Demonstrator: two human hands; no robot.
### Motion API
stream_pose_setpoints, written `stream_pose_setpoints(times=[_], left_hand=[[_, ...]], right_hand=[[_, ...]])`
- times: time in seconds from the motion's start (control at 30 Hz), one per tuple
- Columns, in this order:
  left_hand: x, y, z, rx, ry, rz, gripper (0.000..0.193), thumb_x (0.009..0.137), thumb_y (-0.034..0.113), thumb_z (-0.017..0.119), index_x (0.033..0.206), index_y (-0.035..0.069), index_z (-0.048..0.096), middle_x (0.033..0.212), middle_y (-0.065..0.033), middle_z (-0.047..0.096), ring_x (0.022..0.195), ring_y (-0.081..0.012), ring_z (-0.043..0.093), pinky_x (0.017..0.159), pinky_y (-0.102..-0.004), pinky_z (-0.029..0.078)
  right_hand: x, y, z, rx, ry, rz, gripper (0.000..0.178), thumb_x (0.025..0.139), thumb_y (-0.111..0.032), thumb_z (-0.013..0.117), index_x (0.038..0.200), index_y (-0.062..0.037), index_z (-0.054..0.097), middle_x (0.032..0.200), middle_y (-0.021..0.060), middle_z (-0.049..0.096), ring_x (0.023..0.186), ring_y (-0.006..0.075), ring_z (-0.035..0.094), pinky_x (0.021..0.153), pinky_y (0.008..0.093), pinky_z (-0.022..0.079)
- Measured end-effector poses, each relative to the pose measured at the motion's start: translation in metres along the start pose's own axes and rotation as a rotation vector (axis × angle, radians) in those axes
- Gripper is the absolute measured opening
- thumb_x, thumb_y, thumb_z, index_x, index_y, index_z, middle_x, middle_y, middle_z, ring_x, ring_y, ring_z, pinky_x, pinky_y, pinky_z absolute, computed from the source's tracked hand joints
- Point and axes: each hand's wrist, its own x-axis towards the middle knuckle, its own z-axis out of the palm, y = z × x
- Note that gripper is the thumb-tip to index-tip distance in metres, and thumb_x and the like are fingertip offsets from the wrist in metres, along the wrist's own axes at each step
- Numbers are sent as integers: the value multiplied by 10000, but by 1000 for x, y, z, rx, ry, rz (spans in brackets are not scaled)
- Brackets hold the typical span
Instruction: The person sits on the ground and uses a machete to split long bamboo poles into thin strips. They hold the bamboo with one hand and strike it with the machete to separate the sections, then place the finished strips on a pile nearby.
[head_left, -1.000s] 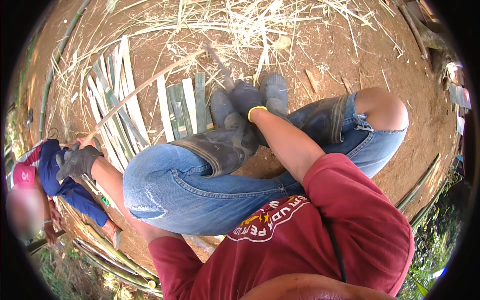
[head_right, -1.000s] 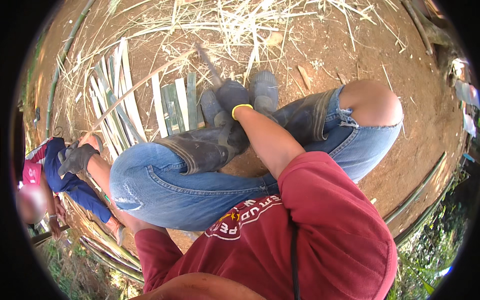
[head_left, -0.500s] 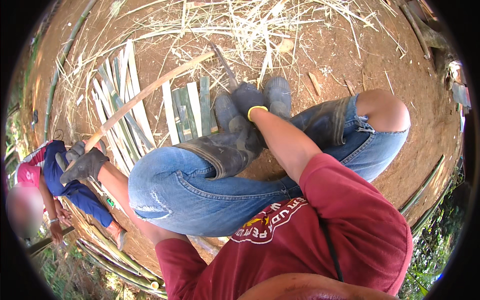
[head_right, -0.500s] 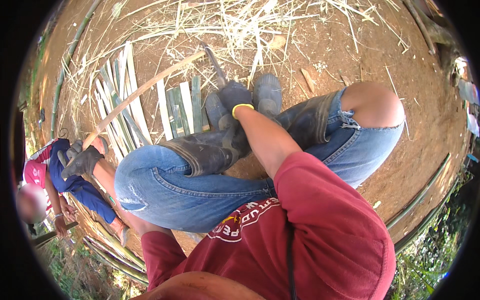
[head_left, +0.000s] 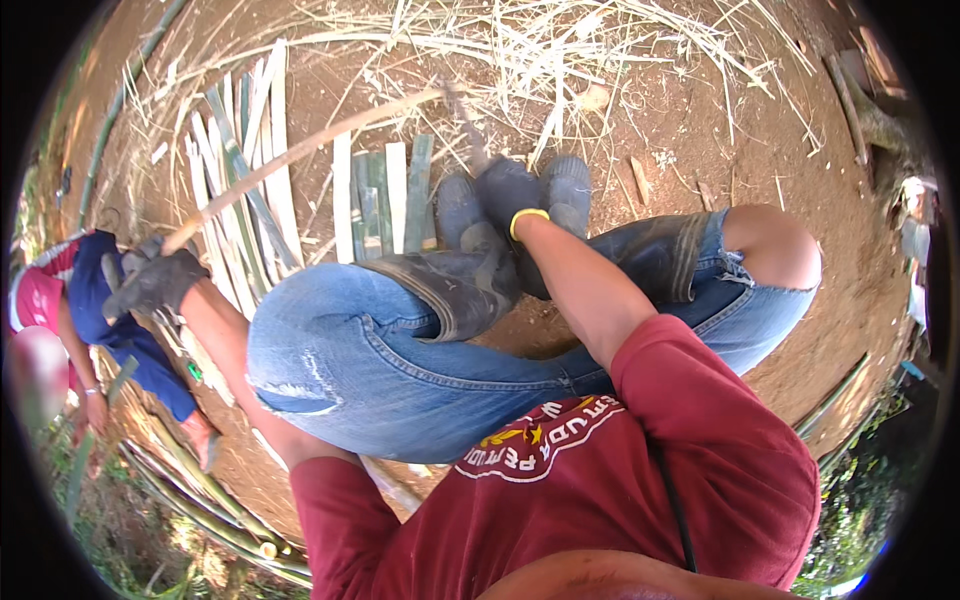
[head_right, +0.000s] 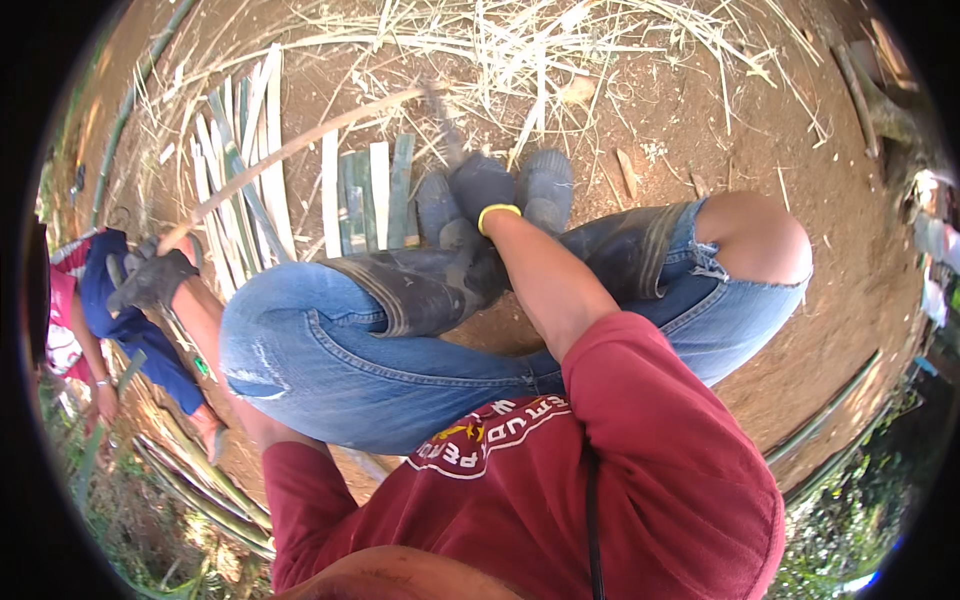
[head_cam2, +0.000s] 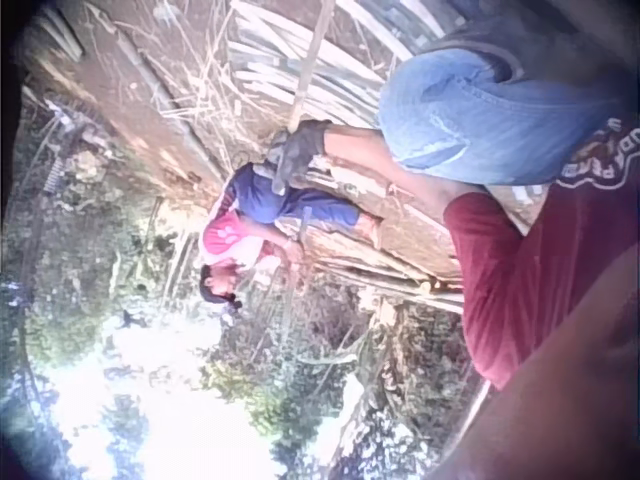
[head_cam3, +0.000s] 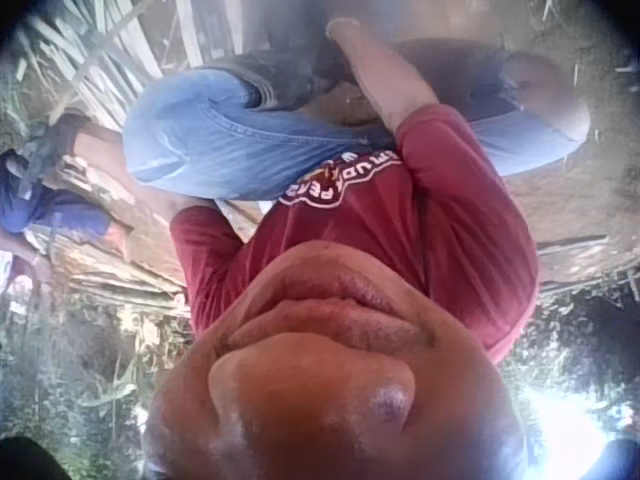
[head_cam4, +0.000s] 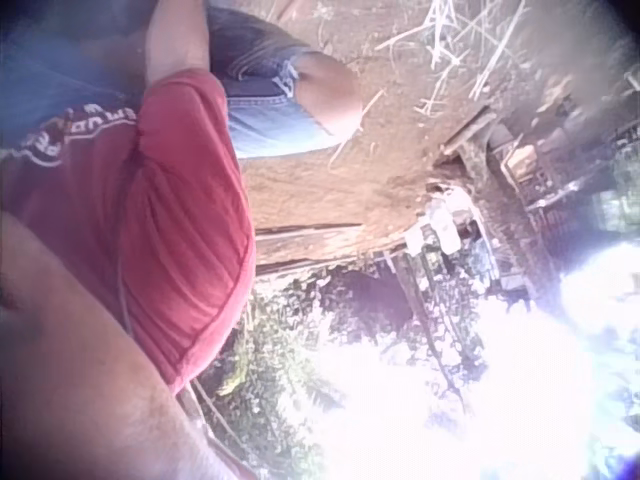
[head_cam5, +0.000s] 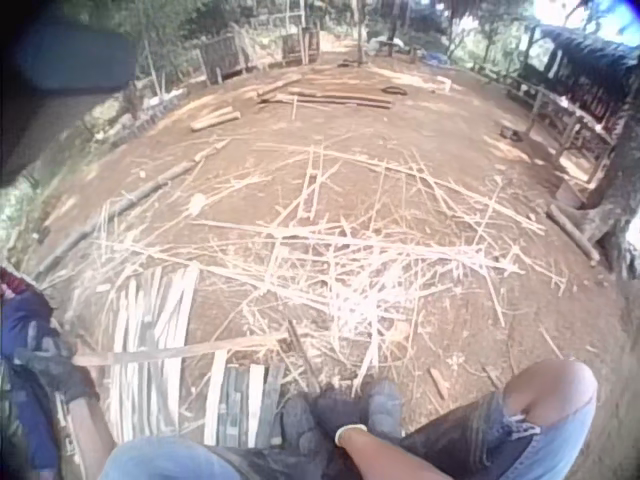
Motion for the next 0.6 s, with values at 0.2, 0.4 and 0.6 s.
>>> stream_pose_setpoints(times=[0.2, 0.4, 0.6], left_hand=[[0, 2, 2, -78, -141, 6, 935, 754, 900, 340, 1174, 97, 570, 501, 6, 356, 395, -178, 349, 411, -320, 359], [11, -8, -12, -138, -250, -80, 937, 726, 897, 396, 1302, 167, 505, 562, -38, 472, 480, -204, 451, 497, -373, 412], [9, -9, -4, -112, -213, -96, 885, 773, 847, 382, 1326, 164, 495, 657, -107, 565, 596, -276, 581, 588, -448, 486]], right_hand=[[1, 9, 12, -151, 102, -141, 298, 940, -206, 452, 987, 32, 625, 807, 232, 677, 755, 409, 678, 719, 507, 548], [-7, -4, 5, -68, 9, -31, 423, 966, -347, 423, 1102, 6, 611, 966, 259, 670, 911, 406, 674, 776, 499, 538], [-20, -20, -4, 31, 91, -23, 423, 1006, -311, 365, 1066, 5, 640, 972, 260, 676, 915, 390, 678, 821, 491, 529]])
